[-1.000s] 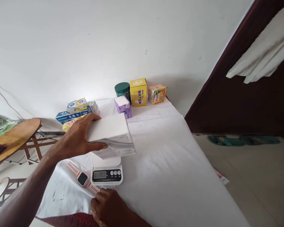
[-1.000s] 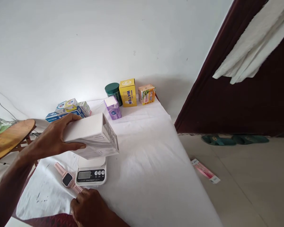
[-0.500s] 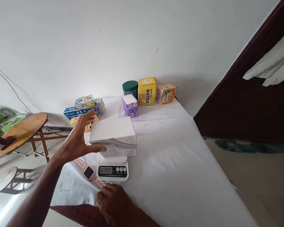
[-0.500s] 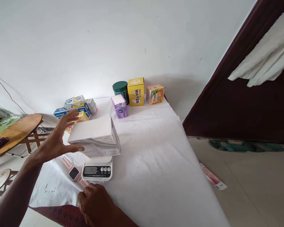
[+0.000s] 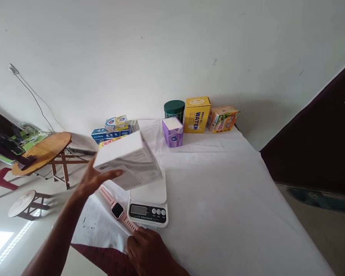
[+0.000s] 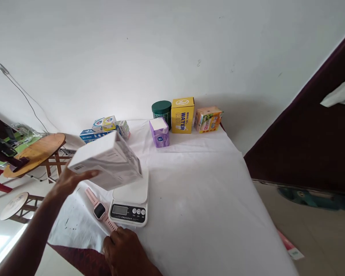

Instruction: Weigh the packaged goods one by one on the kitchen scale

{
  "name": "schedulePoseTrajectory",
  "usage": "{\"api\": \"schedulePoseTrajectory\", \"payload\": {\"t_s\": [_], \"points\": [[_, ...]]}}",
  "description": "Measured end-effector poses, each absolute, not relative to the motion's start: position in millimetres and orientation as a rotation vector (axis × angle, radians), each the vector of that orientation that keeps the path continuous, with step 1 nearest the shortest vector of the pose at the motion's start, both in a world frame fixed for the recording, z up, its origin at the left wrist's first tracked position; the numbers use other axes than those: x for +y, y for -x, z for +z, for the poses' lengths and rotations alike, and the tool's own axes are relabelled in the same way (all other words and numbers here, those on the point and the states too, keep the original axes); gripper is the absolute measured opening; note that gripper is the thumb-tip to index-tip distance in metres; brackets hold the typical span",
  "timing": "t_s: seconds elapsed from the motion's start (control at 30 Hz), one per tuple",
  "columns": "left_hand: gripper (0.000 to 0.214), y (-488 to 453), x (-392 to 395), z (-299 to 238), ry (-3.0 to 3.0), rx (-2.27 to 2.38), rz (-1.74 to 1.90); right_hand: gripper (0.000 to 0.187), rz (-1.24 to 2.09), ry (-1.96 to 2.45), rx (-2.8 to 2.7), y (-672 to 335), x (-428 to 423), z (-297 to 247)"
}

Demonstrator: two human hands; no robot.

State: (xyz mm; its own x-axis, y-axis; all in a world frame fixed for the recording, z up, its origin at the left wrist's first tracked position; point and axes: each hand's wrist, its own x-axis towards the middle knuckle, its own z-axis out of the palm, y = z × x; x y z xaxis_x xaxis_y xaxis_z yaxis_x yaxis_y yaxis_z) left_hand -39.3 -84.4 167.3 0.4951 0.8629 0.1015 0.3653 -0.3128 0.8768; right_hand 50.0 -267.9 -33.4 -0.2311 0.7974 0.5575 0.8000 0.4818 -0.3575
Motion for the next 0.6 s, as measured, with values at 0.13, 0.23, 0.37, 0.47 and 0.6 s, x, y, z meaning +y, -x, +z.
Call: {"api": "schedulePoseTrajectory", "payload": {"t_s": [0.13,0.23,0.37,0.47,0.6], "points": [[0.073,94,-51,179,-1.877,1.352,0.915,0.022,-0.033,1.290,-1.930,-49,-268,-33],[0.072,123,-16,173,-1.888,1.502,0.953,0.023,-0.058,1.301,-1.884,-48,-268,-32],[0.071,138,25,154,-1.810,1.395,0.957,0.024,-0.081,1.293,-1.845,-47,-267,-34],[0.069,141,40,148,-1.810,1.303,0.864,0.023,-0.088,1.291,-1.838,-46,-265,-36],[0.065,153,48,147,-1.860,1.264,0.702,0.023,-0.110,1.288,-1.841,-46,-264,-37]]}}
